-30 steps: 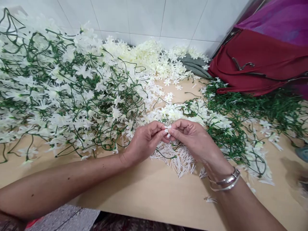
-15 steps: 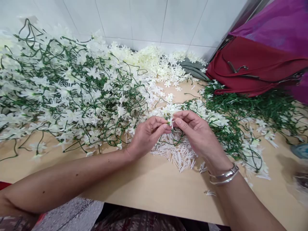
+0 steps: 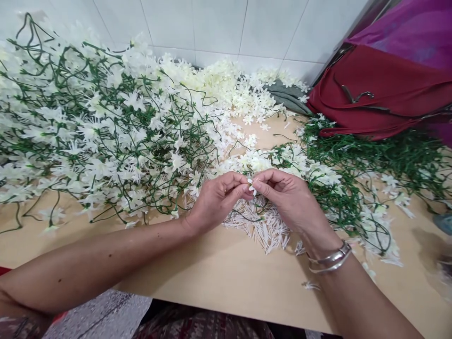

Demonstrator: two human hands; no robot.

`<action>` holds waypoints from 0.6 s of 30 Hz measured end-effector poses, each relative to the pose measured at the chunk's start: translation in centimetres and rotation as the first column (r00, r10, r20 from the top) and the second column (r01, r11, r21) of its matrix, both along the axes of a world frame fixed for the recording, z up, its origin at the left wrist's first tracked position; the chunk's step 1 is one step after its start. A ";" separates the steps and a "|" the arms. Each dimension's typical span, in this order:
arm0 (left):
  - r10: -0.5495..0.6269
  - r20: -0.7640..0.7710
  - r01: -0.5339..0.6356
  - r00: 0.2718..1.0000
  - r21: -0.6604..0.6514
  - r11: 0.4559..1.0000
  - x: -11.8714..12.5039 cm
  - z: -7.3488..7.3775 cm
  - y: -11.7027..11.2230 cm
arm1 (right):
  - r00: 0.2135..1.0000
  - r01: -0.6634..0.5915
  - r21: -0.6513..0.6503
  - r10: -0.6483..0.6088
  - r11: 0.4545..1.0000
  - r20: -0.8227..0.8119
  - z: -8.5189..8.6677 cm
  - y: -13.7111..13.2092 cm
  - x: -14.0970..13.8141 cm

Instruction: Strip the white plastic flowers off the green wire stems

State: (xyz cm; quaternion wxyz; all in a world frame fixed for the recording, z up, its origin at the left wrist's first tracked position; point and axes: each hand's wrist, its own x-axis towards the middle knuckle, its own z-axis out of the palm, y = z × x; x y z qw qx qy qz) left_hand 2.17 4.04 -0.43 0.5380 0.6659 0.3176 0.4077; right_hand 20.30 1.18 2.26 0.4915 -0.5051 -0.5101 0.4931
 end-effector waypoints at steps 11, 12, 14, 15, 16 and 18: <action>-0.008 0.201 0.003 0.980 0.026 1.000 0.0 0.7 -0.4 | 0.993 0.089 0.183 -0.101 0.979 0.056 1.2 -0.3 0.9; 0.024 0.208 -0.038 0.978 0.063 0.997 0.0 0.7 -0.5 | 0.986 0.089 0.228 -0.118 0.970 0.116 1.6 -0.3 1.3; 0.073 0.219 -0.103 0.973 0.130 0.986 0.0 0.5 -0.7 | 0.955 0.005 0.238 -0.076 0.971 0.288 2.5 -0.5 2.2; 0.082 0.221 -0.118 0.972 0.153 0.981 0.1 0.5 -0.8 | 0.932 -0.054 0.210 -0.026 0.976 0.361 2.8 -0.6 2.7; 0.086 0.223 -0.125 0.971 0.167 0.978 0.1 0.4 -0.8 | 0.909 -0.105 0.175 0.023 0.979 0.417 3.0 -0.7 3.0; 0.090 0.245 -0.137 0.965 0.179 0.974 0.2 0.3 -0.8 | 0.867 -0.180 0.128 0.096 0.975 0.488 3.2 -0.7 3.5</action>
